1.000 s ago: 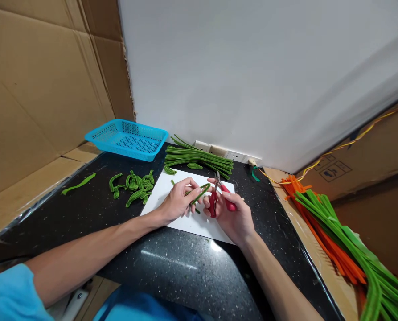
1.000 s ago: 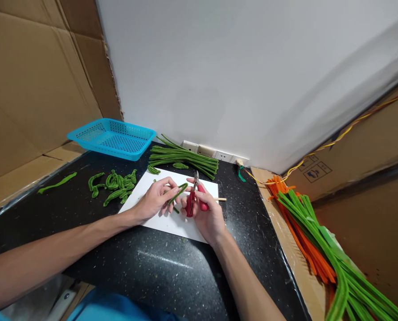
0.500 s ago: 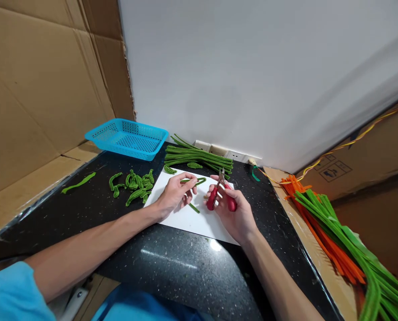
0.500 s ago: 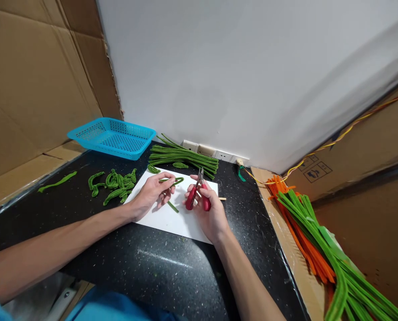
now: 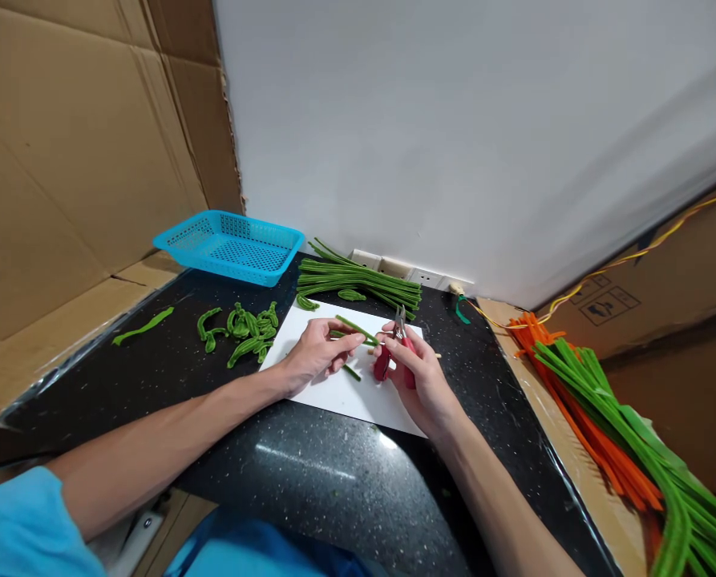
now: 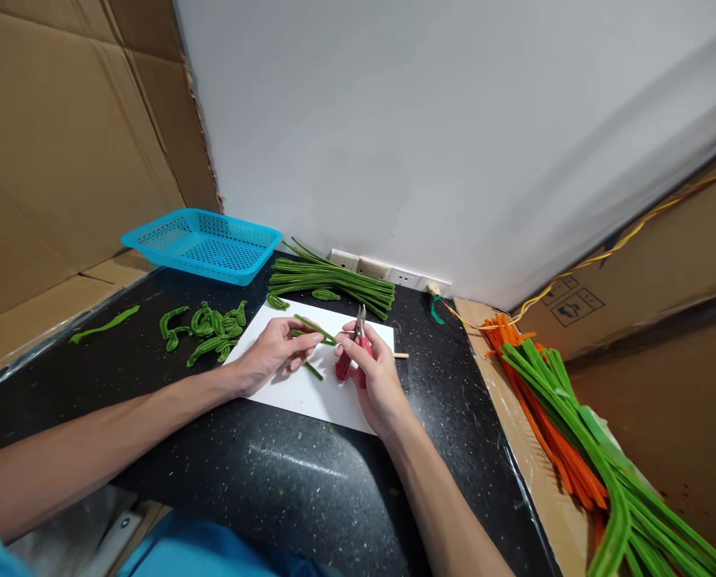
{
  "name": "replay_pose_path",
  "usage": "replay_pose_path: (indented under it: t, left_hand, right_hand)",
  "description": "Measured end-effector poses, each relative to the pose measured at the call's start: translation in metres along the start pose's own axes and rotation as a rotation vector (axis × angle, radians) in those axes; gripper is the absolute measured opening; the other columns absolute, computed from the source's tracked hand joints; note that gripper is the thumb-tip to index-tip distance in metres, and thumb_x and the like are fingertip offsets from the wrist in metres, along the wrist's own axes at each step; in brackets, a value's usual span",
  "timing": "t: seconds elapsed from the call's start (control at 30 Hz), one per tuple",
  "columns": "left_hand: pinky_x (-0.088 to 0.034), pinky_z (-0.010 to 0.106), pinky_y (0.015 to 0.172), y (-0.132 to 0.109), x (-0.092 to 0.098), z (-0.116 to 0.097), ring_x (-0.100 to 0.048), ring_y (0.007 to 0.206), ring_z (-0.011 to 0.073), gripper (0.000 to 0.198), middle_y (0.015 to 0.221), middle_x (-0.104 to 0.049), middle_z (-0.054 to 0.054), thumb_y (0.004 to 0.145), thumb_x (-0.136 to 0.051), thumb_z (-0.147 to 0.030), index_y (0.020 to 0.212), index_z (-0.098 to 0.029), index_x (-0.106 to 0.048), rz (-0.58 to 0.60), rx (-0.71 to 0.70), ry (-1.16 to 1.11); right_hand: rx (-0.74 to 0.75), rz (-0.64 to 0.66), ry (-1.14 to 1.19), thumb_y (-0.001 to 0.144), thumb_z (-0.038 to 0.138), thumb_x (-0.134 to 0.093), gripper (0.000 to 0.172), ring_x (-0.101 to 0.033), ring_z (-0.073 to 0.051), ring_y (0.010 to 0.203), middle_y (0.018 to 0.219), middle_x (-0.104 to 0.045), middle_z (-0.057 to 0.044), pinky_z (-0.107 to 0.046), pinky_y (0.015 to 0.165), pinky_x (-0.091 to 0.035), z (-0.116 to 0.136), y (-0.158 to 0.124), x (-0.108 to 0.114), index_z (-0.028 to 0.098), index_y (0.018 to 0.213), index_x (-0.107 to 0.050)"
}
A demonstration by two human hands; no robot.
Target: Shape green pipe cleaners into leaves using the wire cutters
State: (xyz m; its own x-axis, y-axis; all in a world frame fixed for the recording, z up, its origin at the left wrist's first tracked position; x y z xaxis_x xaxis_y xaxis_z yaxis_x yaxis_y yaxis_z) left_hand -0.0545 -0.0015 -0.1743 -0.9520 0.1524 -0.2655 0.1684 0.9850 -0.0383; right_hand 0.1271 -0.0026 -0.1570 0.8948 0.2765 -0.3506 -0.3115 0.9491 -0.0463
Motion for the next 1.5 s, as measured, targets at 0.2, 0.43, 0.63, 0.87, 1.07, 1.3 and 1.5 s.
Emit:
replay_pose_path:
  t: [0.2,0.43,0.63,0.87,1.07,1.3,1.5]
  left_hand:
    - [-0.044,0.019,0.034,0.001,-0.004,-0.001,-0.064,0.044,0.0111,0.042,0.076,-0.075,0.006,0.079,-0.09,-0.044,0.091,-0.009,-0.069,0.063,-0.077,0.007]
    - [-0.052,0.02,0.039,-0.001,-0.005,-0.001,-0.072,0.054,0.0151,0.042,0.091,-0.08,0.013,0.082,-0.088,-0.045,0.096,-0.007,-0.076,0.131,-0.114,0.061]
    - [-0.051,0.018,0.038,-0.002,-0.005,-0.002,-0.067,0.051,0.0113,0.038,0.087,-0.079,0.011,0.083,-0.087,-0.044,0.09,-0.008,-0.078,0.138,-0.118,0.074]
    - [-0.049,0.018,0.035,-0.002,-0.007,-0.003,-0.066,0.048,0.0114,0.042,0.079,-0.076,0.008,0.078,-0.09,-0.044,0.091,-0.007,-0.073,0.096,-0.093,0.057]
    - [-0.048,0.017,0.035,-0.005,-0.007,-0.01,-0.064,0.046,0.0107,0.052,0.077,-0.073,0.002,0.08,-0.089,-0.042,0.117,-0.012,-0.068,0.096,-0.144,0.059]
    - [-0.045,0.018,0.036,-0.003,-0.002,-0.012,-0.064,0.048,0.0108,0.036,0.075,-0.071,0.003,0.083,-0.086,-0.043,0.097,-0.012,-0.074,0.073,-0.169,0.065]
    - [-0.043,0.019,0.039,-0.001,0.004,-0.013,-0.057,0.048,0.0097,0.032,0.062,-0.065,-0.001,0.078,-0.091,-0.037,0.093,-0.015,-0.074,0.018,-0.178,-0.012]
  right_hand:
    - [-0.018,-0.011,-0.055,0.078,0.037,-0.087,0.038,-0.055,-0.013,0.058,0.078,-0.064,0.003,-0.027,0.056,-0.044,-0.001,0.0,-0.001,0.022,0.105,-0.063]
    - [-0.003,-0.022,-0.062,0.072,0.035,-0.091,0.044,-0.056,-0.012,0.062,0.082,-0.064,0.002,-0.025,0.057,-0.044,0.0,-0.002,-0.006,0.023,0.1,-0.061]
    - [0.006,-0.024,-0.056,0.073,0.036,-0.091,0.043,-0.057,-0.012,0.064,0.084,-0.063,0.002,-0.025,0.056,-0.046,0.002,-0.003,-0.007,0.022,0.101,-0.062]
    - [0.035,-0.004,-0.093,0.073,0.037,-0.091,0.043,-0.056,-0.011,0.062,0.083,-0.063,0.003,-0.024,0.055,-0.046,-0.001,-0.003,-0.006,0.022,0.101,-0.062]
    - [0.009,-0.045,-0.084,0.07,0.036,-0.093,0.045,-0.054,-0.011,0.06,0.081,-0.06,0.004,-0.025,0.055,-0.046,0.002,-0.002,-0.003,0.023,0.101,-0.063]
    - [-0.034,-0.006,-0.071,0.069,0.038,-0.094,0.05,-0.057,-0.013,0.069,0.088,-0.063,0.0,-0.026,0.059,-0.046,0.005,-0.004,-0.004,0.023,0.111,-0.07]
    - [0.015,0.035,-0.113,0.076,0.036,-0.088,0.041,-0.058,-0.016,0.077,0.095,-0.066,-0.004,-0.028,0.062,-0.045,0.009,-0.006,-0.006,0.022,0.112,-0.073]
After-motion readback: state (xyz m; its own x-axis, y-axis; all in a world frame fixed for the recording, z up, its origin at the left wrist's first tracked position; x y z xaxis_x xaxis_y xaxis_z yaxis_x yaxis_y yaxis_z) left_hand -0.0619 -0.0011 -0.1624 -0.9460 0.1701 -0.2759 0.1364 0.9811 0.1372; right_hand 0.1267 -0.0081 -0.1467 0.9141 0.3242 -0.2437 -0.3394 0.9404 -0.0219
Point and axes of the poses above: each hand's wrist, its own y-axis towards the middle knuckle, its own x-axis out of the back of the hand, z = x × y, the point moved 2 cm from there along y, towards the middle knuckle
